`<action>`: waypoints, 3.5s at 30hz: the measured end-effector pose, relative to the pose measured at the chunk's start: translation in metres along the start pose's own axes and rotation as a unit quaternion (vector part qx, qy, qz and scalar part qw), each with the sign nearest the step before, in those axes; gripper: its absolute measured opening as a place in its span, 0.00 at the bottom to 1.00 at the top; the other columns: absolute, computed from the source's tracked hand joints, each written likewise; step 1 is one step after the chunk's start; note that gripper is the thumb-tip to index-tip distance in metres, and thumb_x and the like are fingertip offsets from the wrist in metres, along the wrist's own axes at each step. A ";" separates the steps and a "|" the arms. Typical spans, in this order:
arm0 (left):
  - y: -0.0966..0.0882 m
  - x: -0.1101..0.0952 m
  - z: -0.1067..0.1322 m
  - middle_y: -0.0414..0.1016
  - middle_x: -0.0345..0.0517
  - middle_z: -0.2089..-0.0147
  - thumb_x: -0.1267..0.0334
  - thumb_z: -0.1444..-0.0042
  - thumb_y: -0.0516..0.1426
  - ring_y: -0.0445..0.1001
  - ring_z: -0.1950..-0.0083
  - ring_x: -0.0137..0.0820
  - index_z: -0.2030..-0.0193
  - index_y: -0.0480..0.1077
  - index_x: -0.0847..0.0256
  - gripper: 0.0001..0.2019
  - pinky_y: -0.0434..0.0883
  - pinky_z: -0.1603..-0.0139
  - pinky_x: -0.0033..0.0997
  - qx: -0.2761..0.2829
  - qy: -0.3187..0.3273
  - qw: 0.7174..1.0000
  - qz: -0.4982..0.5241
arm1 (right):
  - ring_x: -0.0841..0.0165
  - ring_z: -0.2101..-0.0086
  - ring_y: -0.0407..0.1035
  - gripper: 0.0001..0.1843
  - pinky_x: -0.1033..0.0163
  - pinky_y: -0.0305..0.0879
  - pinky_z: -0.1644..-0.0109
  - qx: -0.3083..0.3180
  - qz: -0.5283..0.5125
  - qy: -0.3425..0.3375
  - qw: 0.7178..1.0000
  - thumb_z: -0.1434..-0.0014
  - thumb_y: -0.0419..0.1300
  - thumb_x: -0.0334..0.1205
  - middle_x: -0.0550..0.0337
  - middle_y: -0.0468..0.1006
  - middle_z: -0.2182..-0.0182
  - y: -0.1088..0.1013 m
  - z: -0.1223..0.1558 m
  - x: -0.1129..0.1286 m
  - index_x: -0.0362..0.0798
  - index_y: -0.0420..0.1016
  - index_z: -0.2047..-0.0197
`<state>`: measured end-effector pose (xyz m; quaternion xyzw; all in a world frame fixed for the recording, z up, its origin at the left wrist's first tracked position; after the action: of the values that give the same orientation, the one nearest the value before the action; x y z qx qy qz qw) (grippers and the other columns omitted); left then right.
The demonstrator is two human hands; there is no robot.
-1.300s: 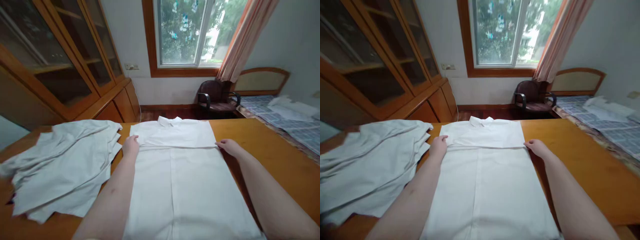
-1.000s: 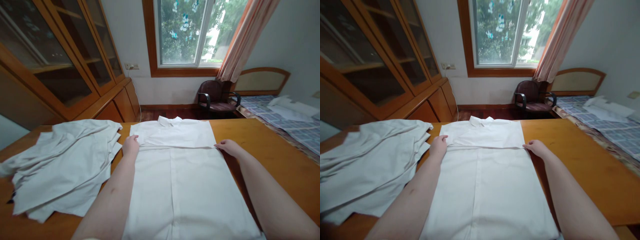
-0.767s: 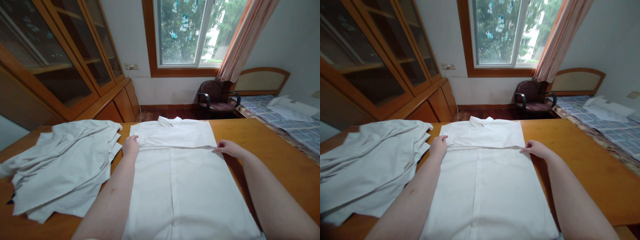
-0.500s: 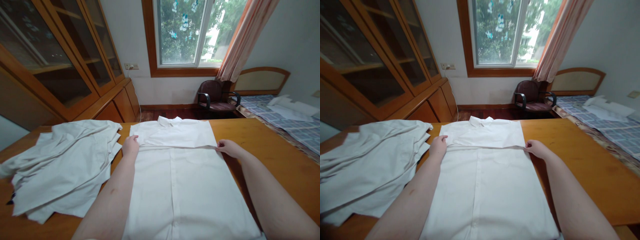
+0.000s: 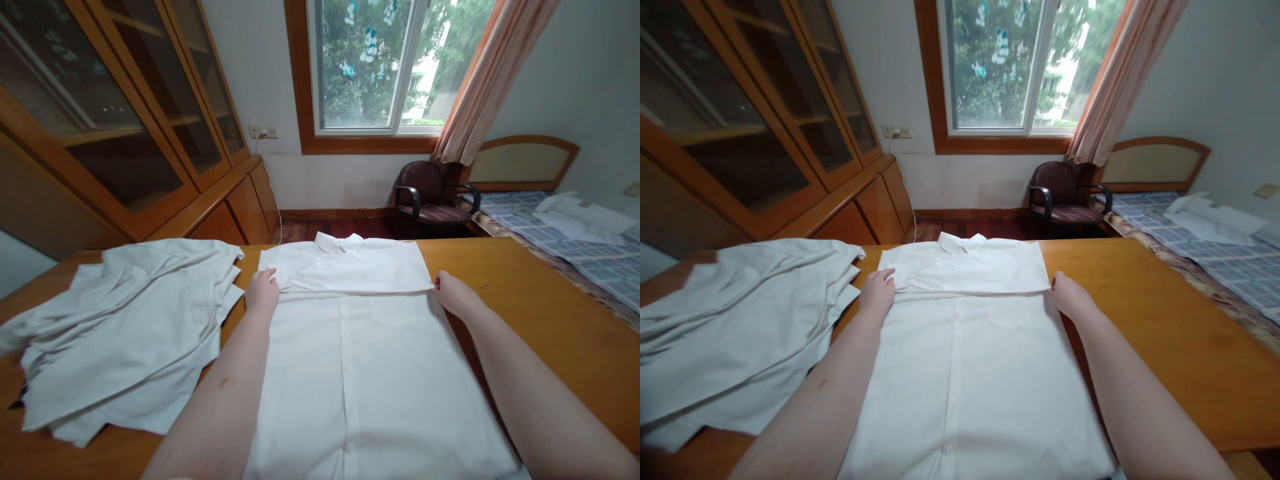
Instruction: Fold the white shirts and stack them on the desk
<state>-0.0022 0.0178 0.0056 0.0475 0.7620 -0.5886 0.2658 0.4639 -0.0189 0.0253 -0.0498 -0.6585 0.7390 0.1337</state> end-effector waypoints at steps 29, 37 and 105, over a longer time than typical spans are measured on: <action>0.003 0.002 -0.001 0.70 0.52 0.46 0.65 0.43 0.50 0.69 0.45 0.42 0.48 0.72 0.58 0.18 0.65 0.44 0.39 0.014 0.006 1.000 -0.018 | 0.64 0.73 0.71 0.10 0.64 0.59 0.71 0.055 -0.048 -0.043 0.996 0.50 0.57 0.44 0.55 0.79 0.73 0.000 -0.004 -0.022 0.50 0.78 0.73; 0.002 0.001 -0.001 0.71 0.53 0.47 0.66 0.43 0.50 0.69 0.46 0.42 0.48 0.72 0.59 0.18 0.65 0.44 0.38 0.011 0.012 1.000 -0.022 | 0.63 0.72 0.72 0.06 0.63 0.61 0.69 0.047 -0.095 -0.020 0.994 0.55 0.62 0.43 0.57 0.78 0.74 0.008 -0.008 -0.029 0.50 0.77 0.75; 0.007 0.035 -0.025 0.76 0.56 0.52 0.70 0.51 0.59 0.78 0.61 0.34 0.39 0.59 0.65 0.31 0.74 0.59 0.33 0.070 -0.103 0.866 0.484 | 0.56 0.52 0.70 0.33 0.53 0.64 0.48 -0.145 -0.328 -0.015 0.933 0.48 0.61 0.47 0.44 0.73 0.50 0.034 -0.035 -0.013 0.44 0.63 0.41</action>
<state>-0.0382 0.0347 -0.0126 0.3677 0.5682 -0.4399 0.5902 0.4806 0.0084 -0.0140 0.1606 -0.7403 0.5511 0.3500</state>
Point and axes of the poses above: each hand's wrist, its own z-axis away from the middle knuckle, its own y-axis out of the palm, x = y × z, the point moved 2 cm from there along -z, towards the middle knuckle
